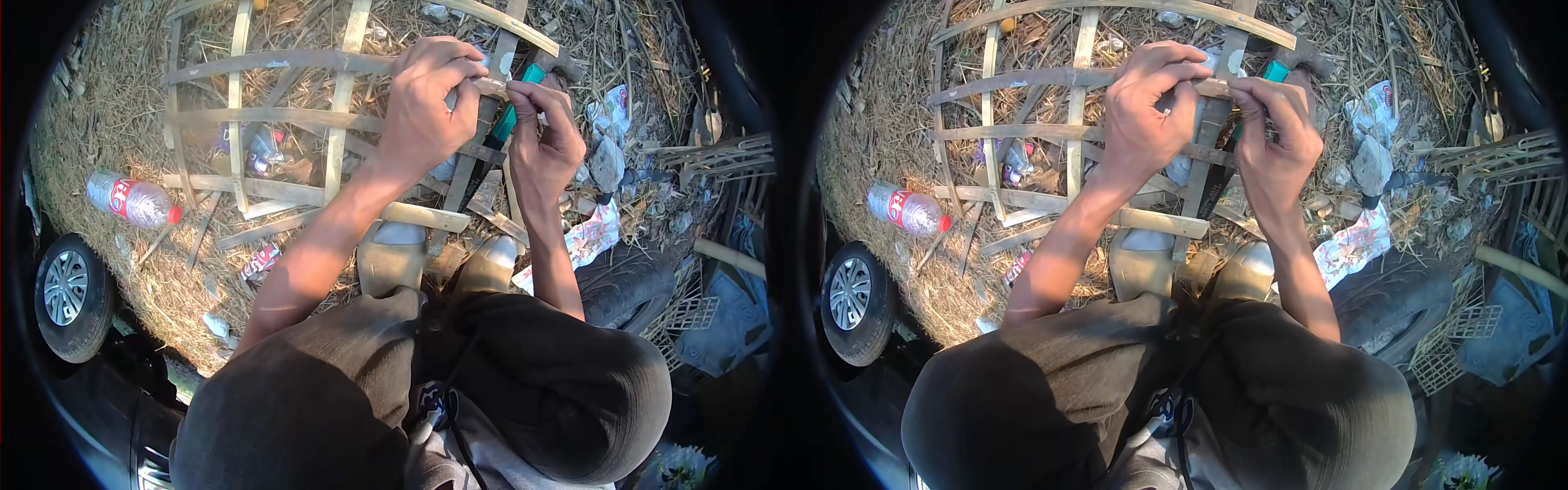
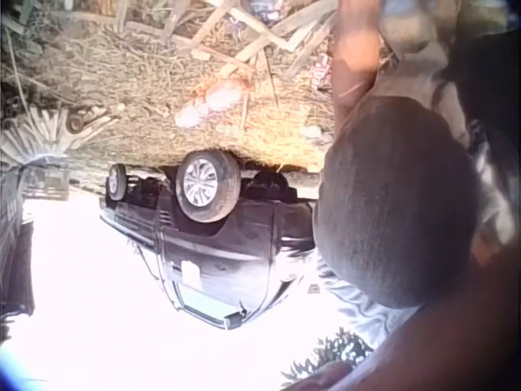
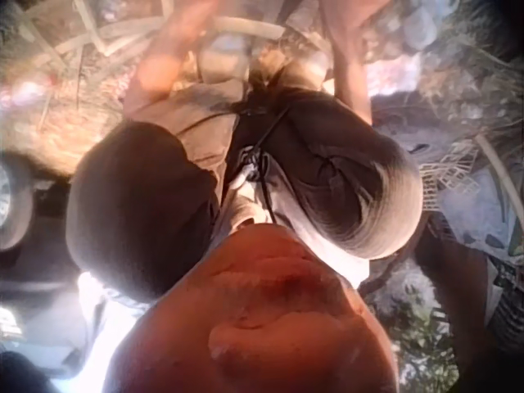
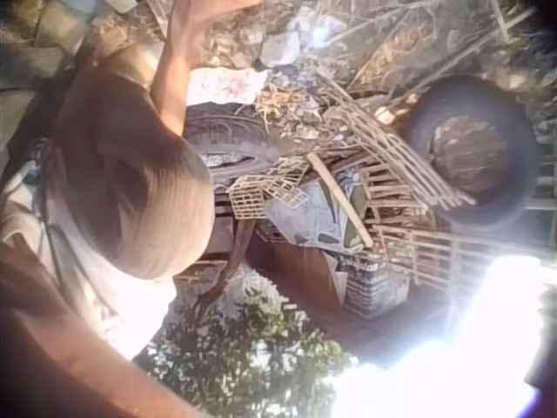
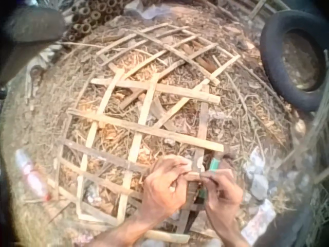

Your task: The person constructs a lattice structure by aligning thin bamboo strips and hammering nails into the joints by hand using a hammer.

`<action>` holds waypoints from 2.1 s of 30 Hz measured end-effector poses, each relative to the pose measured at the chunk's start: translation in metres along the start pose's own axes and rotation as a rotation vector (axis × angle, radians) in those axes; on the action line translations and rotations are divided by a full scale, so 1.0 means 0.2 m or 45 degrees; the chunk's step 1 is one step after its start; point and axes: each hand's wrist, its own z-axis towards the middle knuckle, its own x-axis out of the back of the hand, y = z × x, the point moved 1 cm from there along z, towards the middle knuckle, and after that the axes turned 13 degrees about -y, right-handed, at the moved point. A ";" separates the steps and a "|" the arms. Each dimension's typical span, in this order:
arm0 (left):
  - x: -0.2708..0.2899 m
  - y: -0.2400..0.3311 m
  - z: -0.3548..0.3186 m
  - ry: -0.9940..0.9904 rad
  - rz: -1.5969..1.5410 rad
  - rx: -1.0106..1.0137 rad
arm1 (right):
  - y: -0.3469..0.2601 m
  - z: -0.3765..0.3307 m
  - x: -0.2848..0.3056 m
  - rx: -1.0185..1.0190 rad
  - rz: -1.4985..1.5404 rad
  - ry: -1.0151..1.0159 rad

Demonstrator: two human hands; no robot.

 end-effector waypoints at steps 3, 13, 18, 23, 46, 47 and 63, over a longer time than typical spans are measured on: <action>0.01 -0.02 -0.01 -0.006 0.001 0.003 | 0.01 0.00 -0.01 0.041 -0.058 -0.039; 0.02 0.00 0.00 -0.054 -0.004 -0.031 | 0.03 0.00 -0.03 0.099 -0.067 -0.039; 0.02 0.00 0.00 -0.069 -0.014 -0.047 | 0.04 -0.01 -0.03 0.122 -0.056 -0.010; 0.02 0.01 0.00 -0.068 -0.058 -0.060 | 0.05 -0.01 -0.04 0.124 -0.035 0.008; 0.03 0.09 0.04 -0.230 -0.018 0.034 | 0.10 -0.04 -0.03 0.310 -0.267 0.066; 0.03 0.10 0.04 -0.236 -0.003 0.027 | 0.11 -0.05 -0.02 0.317 -0.270 0.068; -0.09 0.01 -0.01 -0.079 0.220 -0.183 | 0.20 -0.24 -0.02 -0.875 0.241 -0.501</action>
